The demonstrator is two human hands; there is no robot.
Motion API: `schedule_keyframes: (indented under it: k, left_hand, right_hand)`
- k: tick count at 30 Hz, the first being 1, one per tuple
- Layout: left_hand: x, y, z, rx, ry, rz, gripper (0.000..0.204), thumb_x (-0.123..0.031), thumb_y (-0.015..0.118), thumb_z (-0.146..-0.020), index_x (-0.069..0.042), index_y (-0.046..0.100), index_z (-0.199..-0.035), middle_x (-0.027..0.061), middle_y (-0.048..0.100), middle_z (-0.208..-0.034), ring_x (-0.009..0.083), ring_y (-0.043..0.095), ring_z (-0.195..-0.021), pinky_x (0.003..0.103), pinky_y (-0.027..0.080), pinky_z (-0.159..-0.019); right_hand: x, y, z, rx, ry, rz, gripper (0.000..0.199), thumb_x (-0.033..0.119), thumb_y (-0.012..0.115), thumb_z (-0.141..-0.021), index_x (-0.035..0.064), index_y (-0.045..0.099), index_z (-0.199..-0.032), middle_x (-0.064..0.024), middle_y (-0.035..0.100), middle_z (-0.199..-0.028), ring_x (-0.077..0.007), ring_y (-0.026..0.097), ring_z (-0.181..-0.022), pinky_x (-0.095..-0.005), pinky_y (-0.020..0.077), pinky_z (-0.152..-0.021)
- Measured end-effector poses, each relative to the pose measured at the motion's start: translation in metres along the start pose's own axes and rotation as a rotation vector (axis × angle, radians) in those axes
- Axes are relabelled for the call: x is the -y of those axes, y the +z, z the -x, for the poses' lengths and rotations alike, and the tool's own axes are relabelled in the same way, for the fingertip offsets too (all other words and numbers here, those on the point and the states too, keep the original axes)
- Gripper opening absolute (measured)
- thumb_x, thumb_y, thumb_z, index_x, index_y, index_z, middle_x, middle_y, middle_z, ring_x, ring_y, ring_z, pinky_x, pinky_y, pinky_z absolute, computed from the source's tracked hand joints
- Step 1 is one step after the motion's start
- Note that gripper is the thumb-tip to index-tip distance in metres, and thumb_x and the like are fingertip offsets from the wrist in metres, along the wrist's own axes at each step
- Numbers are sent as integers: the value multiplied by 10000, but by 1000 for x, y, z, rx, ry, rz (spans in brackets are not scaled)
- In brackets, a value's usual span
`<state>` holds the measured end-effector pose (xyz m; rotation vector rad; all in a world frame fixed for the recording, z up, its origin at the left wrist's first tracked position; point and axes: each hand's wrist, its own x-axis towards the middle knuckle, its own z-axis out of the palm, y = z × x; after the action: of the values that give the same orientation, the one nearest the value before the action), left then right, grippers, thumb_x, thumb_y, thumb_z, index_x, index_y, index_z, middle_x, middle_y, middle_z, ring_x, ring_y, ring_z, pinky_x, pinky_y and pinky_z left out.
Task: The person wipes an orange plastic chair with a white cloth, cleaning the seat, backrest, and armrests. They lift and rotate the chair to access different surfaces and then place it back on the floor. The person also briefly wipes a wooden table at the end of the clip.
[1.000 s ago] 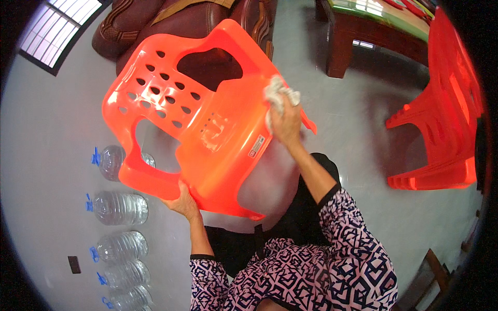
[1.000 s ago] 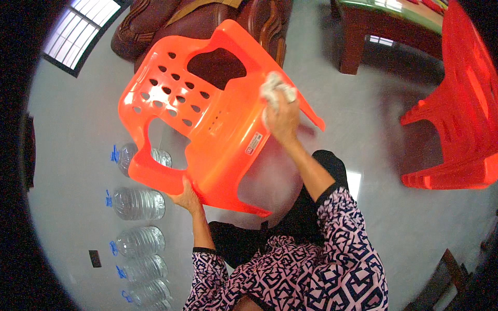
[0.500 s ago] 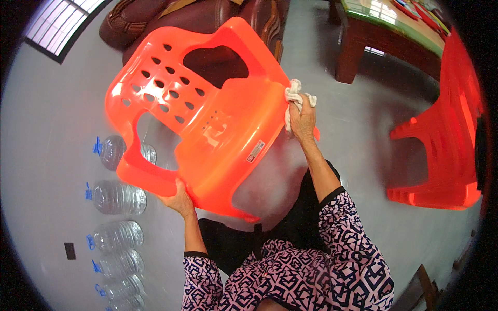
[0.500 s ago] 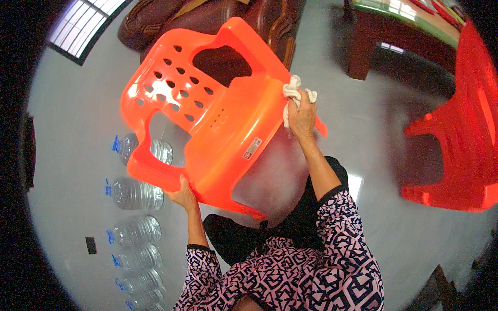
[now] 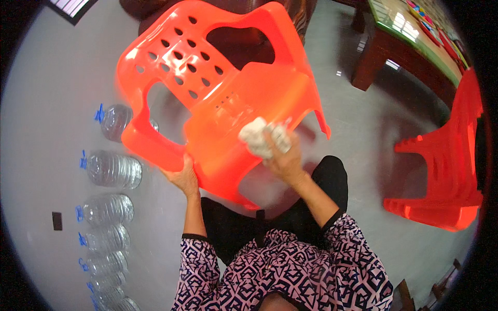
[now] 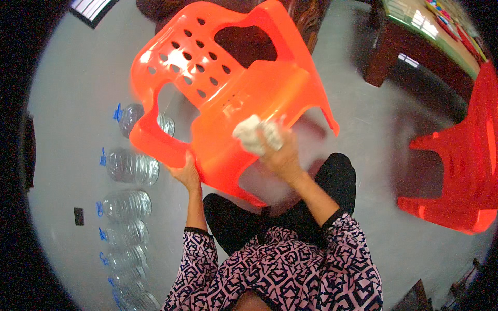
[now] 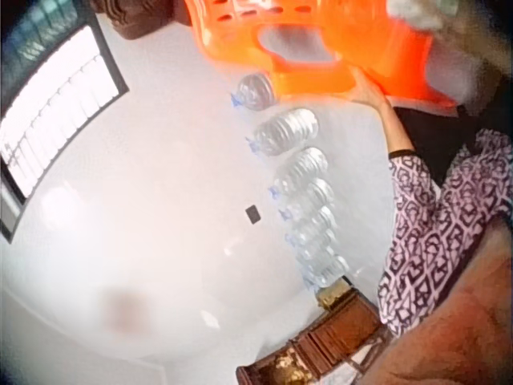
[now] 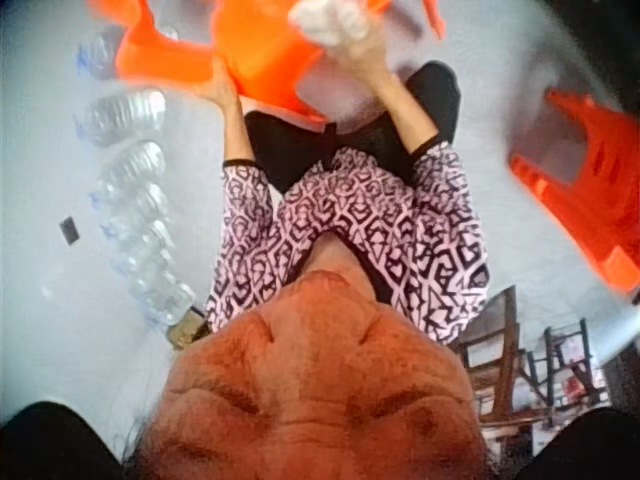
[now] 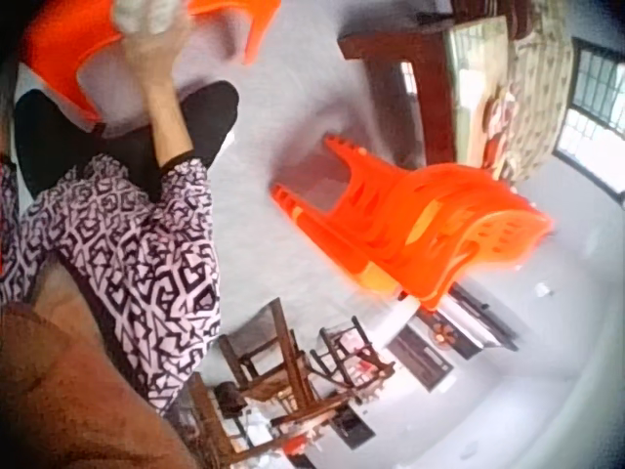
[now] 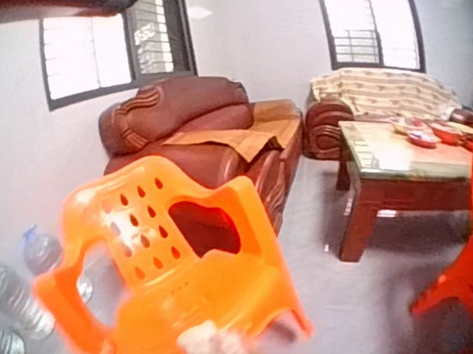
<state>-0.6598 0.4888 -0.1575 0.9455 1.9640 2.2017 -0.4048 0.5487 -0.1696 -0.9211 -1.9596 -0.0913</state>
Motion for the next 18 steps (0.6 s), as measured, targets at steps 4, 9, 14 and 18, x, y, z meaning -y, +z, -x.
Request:
schedule_keyframes:
  k: [4, 9, 14, 18]
  left_hand:
    - [1, -1, 3, -13, -4, 12, 673, 13, 703, -770, 44, 367, -1353, 147, 542, -1237, 228, 563, -1066, 348, 453, -939]
    - [11, -9, 4, 89, -104, 158, 538, -16, 703, -810, 18, 438, -1277, 93, 570, -1171, 180, 570, -1021, 317, 470, -896]
    - [21, -9, 2, 115, -102, 188, 507, -45, 701, -823, 2, 454, -1264, 80, 580, -1137, 170, 573, -1012, 312, 471, -890]
    - [17, -10, 0, 144, -109, 176, 505, -61, 710, -817, -2, 462, -1253, 81, 584, -1130, 175, 577, -1010, 322, 474, -884]
  right_hand:
    - [-50, 1, -35, -98, 323, -82, 595, 93, 665, -746, 65, 507, -1319, -232, 524, -1223, -380, 487, -1125, -474, 371, -968]
    - [-38, -2, -37, -115, 282, -135, 492, 61, 600, -808, 17, 513, -1291, -233, 530, -1215, -385, 469, -1128, -449, 353, -960]
    - [27, 2, -3, 43, 204, -42, 587, 40, 610, -747, 40, 502, -1324, -241, 483, -1261, -407, 430, -1134, -469, 332, -977]
    - [73, 19, 16, 115, -2, 37, 649, 56, 645, -689, 63, 517, -1325, -230, 458, -1231, -390, 419, -1120, -478, 332, -985]
